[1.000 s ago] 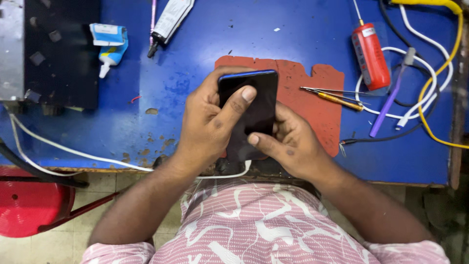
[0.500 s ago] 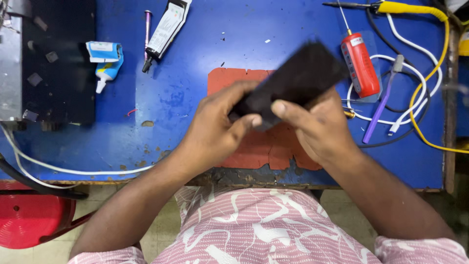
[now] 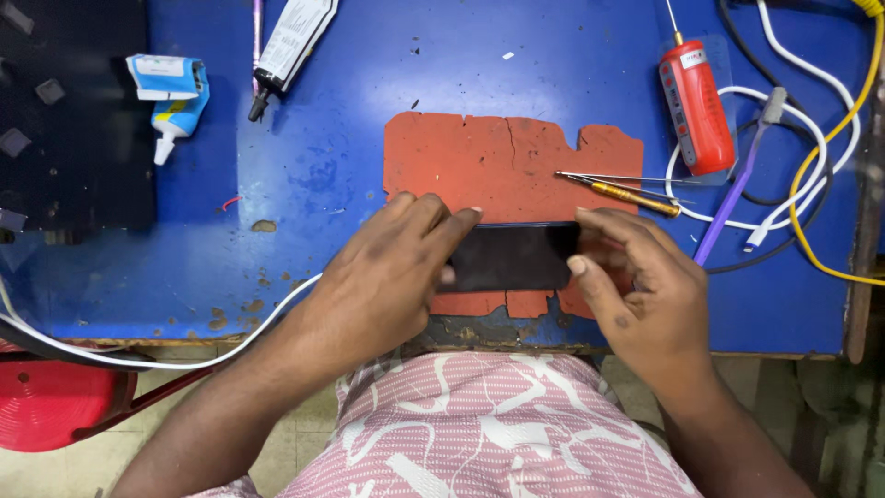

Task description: The person uses a screwdriver to remove screws from a black plastic frame, then applies adhesive to the internal chassis of a disassembled smartphone. They reassemble the phone, press the edges to secure the back cover, and wipe the exterior with a cloth.

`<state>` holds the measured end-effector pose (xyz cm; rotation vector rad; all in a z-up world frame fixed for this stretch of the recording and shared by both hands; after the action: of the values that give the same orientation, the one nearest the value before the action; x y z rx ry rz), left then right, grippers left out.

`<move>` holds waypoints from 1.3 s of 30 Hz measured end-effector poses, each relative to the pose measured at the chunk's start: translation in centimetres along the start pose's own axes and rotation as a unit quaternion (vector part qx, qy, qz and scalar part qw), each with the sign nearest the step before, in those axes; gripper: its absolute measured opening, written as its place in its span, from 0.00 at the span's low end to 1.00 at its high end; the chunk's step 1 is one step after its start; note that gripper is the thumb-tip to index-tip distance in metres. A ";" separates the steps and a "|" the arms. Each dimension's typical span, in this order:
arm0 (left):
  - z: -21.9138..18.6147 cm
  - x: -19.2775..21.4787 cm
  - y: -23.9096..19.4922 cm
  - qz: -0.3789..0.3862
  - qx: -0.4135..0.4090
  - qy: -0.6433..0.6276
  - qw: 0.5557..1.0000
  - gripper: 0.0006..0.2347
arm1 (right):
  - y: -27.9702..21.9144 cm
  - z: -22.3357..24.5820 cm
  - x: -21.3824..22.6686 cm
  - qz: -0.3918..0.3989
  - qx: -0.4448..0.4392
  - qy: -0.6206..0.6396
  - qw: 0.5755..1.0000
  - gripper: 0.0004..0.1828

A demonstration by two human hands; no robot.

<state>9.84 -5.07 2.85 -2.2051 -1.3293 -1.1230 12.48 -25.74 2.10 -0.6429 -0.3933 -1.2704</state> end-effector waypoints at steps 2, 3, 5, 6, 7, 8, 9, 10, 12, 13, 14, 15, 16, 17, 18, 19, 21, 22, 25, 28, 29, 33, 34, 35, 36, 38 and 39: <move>0.0 -0.6 -0.1 0.021 0.005 0.002 1.000 0.32 | 0.2 -1.2 -0.9 0.096 -0.046 0.152 0.983 0.25; 0.0 -0.6 -0.2 0.021 0.003 0.007 1.000 0.33 | 0.3 -1.8 -1.3 0.142 -0.068 0.226 0.961 0.27; 0.0 -0.7 -0.5 0.022 0.001 0.016 1.000 0.34 | -0.2 -2.6 -2.0 0.242 -0.108 0.345 0.901 0.30; 0.1 -0.7 -0.4 0.022 -0.003 0.022 1.000 0.34 | -0.5 -2.8 -2.6 0.290 -0.124 0.401 0.860 0.32; 0.1 -0.7 -0.4 0.022 -0.007 0.028 0.999 0.34 | -0.7 -3.3 -2.9 0.297 -0.143 0.404 0.853 0.33; 0.1 -0.7 -0.4 0.023 -0.009 0.033 0.999 0.35 | -0.9 -3.9 -3.4 0.305 -0.163 0.407 0.846 0.34; 0.2 -0.9 -0.5 0.025 -0.009 0.035 0.999 0.35 | -1.2 -4.4 -3.8 0.313 -0.183 0.409 0.837 0.36; 0.2 -1.0 -0.5 0.028 -0.008 0.036 0.999 0.35 | -1.2 -4.6 -3.9 0.312 -0.187 0.418 0.832 0.36; 0.2 -1.1 -0.6 0.030 -0.007 0.038 0.999 0.35 | -1.4 -5.0 -4.1 0.312 -0.196 0.435 0.822 0.36; 0.2 -1.2 -0.6 0.029 -0.006 0.039 0.999 0.35 | -1.5 -5.1 -4.1 0.311 -0.195 0.437 0.821 0.36; 0.2 -1.2 -0.6 0.027 -0.005 0.040 0.999 0.35 | -1.5 -5.1 -4.2 0.310 -0.193 0.439 0.821 0.37; 0.2 -1.2 -0.6 0.026 -0.004 0.039 0.999 0.35 | -1.6 -5.1 -4.2 0.310 -0.191 0.441 0.820 0.37; 0.1 -1.2 -0.6 0.025 -0.002 0.038 0.999 0.35 | -1.6 -5.1 -4.2 0.307 -0.191 0.441 0.822 0.37; 0.1 -1.1 -0.6 0.023 0.000 0.036 0.999 0.35 | -1.7 -5.2 -4.1 0.303 -0.192 0.440 0.823 0.37; 0.1 -1.2 -0.6 0.023 0.002 0.034 0.999 0.35 | -1.7 -5.2 -4.1 0.300 -0.192 0.439 0.825 0.37; 0.1 -1.1 -0.7 0.023 0.005 0.032 0.999 0.35 | -1.7 -5.1 -4.1 0.300 -0.190 0.442 0.824 0.37; 0.0 -1.0 -0.7 0.015 0.005 0.028 0.999 0.35 | -1.7 -5.1 -4.0 0.298 -0.187 0.447 0.822 0.38; -0.1 -0.8 -0.7 0.008 0.003 0.025 1.000 0.35 | -1.7 -5.0 -4.0 0.297 -0.184 0.445 0.824 0.38; 0.0 -0.7 -0.8 0.001 0.008 0.021 1.000 0.35 | -1.8 -5.1 -4.0 0.294 -0.179 0.442 0.829 0.38; 0.1 -0.9 -0.8 0.002 0.012 0.020 1.000 0.35 | -1.9 -5.2 -3.9 0.292 -0.175 0.442 0.830 0.39; 0.1 -0.9 -0.8 0.001 0.013 0.021 1.000 0.35 | -2.0 -5.2 -3.9 0.294 -0.172 0.443 0.830 0.39; 0.2 -1.0 -0.9 -0.002 0.018 0.018 1.000 0.35 | -2.1 -5.1 -3.8 0.300 -0.165 0.444 0.828 0.38; 0.2 -1.0 -0.9 -0.004 0.019 0.016 1.000 0.35 | -2.1 -5.1 -3.8 0.301 -0.163 0.447 0.826 0.38; 0.2 -1.1 -0.9 -0.005 0.020 0.014 1.000 0.36 | -2.1 -5.1 -3.9 0.302 -0.161 0.450 0.825 0.38; 0.2 -1.1 -0.9 -0.004 0.020 0.011 1.000 0.36 | -2.1 -5.1 -3.9 0.303 -0.159 0.452 0.824 0.38; 0.2 -1.2 -0.9 -0.004 0.021 0.005 1.000 0.36 | -1.7 -5.5 -3.8 0.306 -0.188 0.486 0.797 0.37; 0.1 -1.2 -0.8 -0.007 0.016 0.005 1.000 0.36 | -1.6 -5.7 -3.8 0.307 -0.202 0.502 0.783 0.36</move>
<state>8.86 -5.30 1.81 -2.1684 -1.3512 -1.1095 9.53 -26.77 -4.20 -0.3086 0.9440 -0.8818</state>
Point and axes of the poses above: each hand's wrist, its own y-axis towards the middle knuckle, its own x-axis out of the back of the hand, z = x × y, the point moved 10 cm from there along y, towards the middle knuckle, and after that the axes turned 15 degrees about -x, right-handed, at the moved point
